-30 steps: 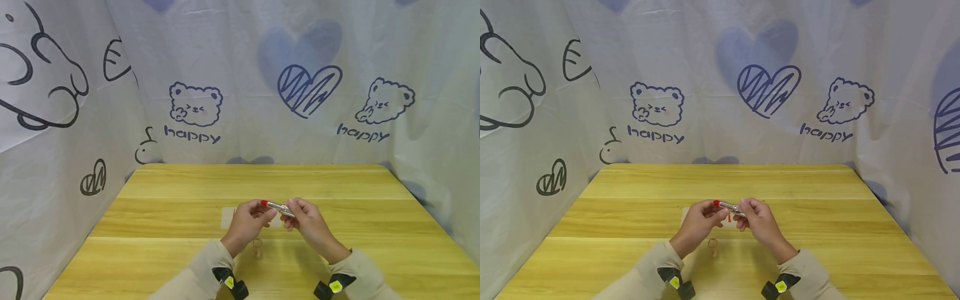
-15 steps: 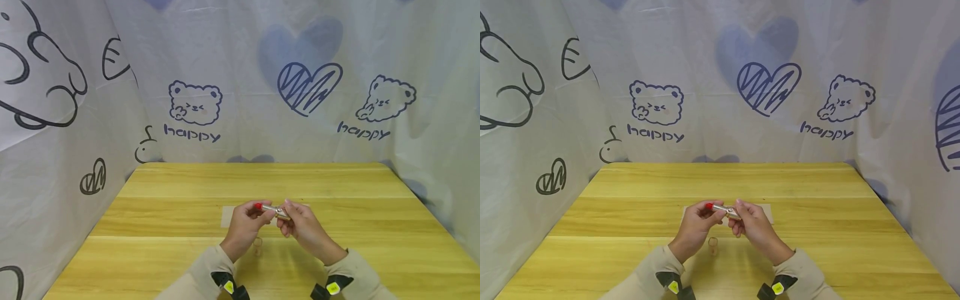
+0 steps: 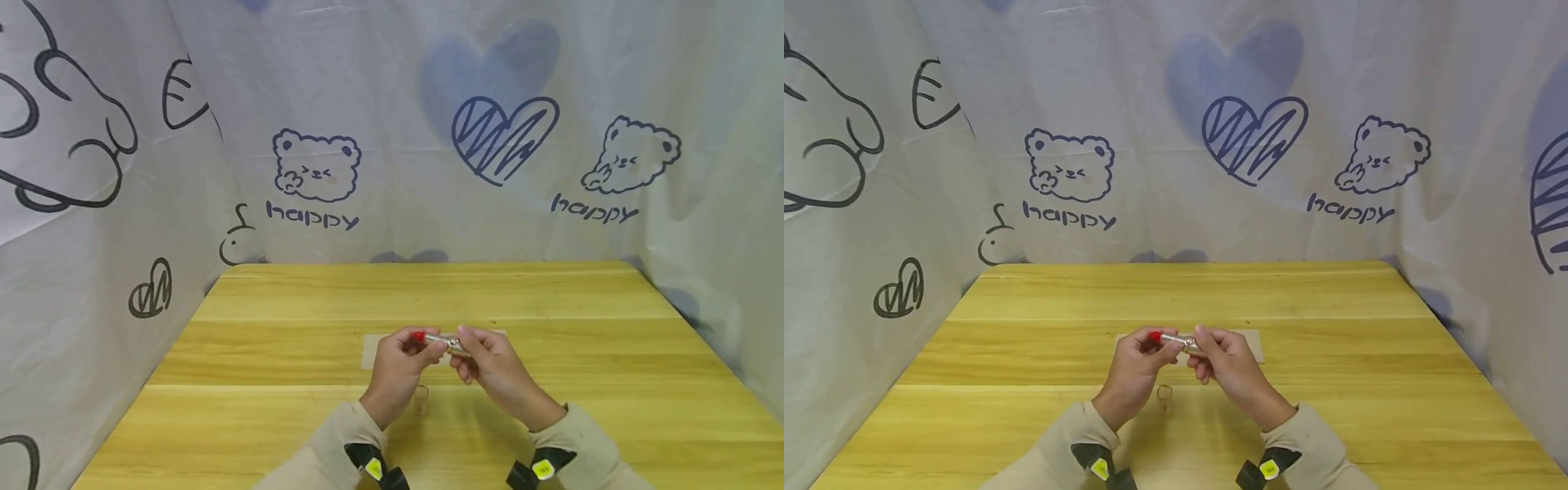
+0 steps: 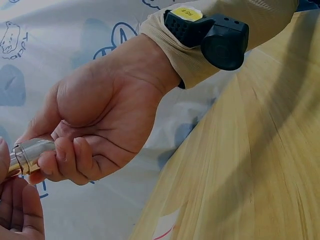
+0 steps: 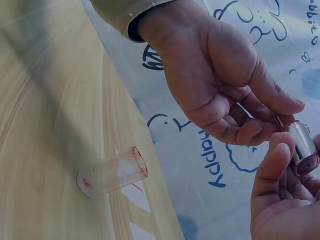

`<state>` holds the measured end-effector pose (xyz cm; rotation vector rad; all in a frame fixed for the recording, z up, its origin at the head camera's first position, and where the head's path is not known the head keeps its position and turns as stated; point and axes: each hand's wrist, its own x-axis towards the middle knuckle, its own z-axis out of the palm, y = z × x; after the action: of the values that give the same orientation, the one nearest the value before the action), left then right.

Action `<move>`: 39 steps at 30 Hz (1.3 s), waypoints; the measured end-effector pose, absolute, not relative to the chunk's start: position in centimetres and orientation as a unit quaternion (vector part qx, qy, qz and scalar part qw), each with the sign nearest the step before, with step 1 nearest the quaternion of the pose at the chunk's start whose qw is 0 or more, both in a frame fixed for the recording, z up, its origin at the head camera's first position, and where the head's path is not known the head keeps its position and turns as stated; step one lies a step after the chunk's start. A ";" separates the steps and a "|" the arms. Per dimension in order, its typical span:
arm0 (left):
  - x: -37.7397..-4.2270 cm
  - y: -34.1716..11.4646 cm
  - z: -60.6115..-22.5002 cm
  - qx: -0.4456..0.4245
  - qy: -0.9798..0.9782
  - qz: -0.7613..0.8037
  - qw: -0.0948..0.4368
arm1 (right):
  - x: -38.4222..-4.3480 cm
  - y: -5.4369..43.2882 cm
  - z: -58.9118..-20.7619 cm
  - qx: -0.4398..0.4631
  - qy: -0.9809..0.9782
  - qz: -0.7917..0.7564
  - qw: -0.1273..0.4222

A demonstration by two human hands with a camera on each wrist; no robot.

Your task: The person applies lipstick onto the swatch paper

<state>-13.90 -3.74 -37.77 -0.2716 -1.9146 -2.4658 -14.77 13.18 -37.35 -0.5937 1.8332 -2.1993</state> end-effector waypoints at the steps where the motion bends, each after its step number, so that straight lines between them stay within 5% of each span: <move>1: -13.9 -3.8 -37.7 -0.085 -0.610 -0.788 0.005 | -14.8 13.1 -37.3 -0.202 0.628 -0.745 0.102; 23: -13.8 -3.9 -38.0 -0.062 -0.623 -0.779 0.034 | -14.6 13.0 -37.4 -0.244 0.715 -0.655 -0.025; 33: -13.8 -4.2 -38.1 -0.068 -0.629 -0.774 0.026 | -15.1 13.7 -37.4 -0.233 0.670 -0.697 0.106; 39: -13.8 -4.2 -38.0 -0.060 -0.634 -0.771 0.032 | -15.2 13.5 -37.4 -0.204 0.666 -0.708 0.115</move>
<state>-13.79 -4.25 -37.98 -0.1845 -1.9509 -2.3730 -15.15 13.50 -37.39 -0.5982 1.9524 -2.0744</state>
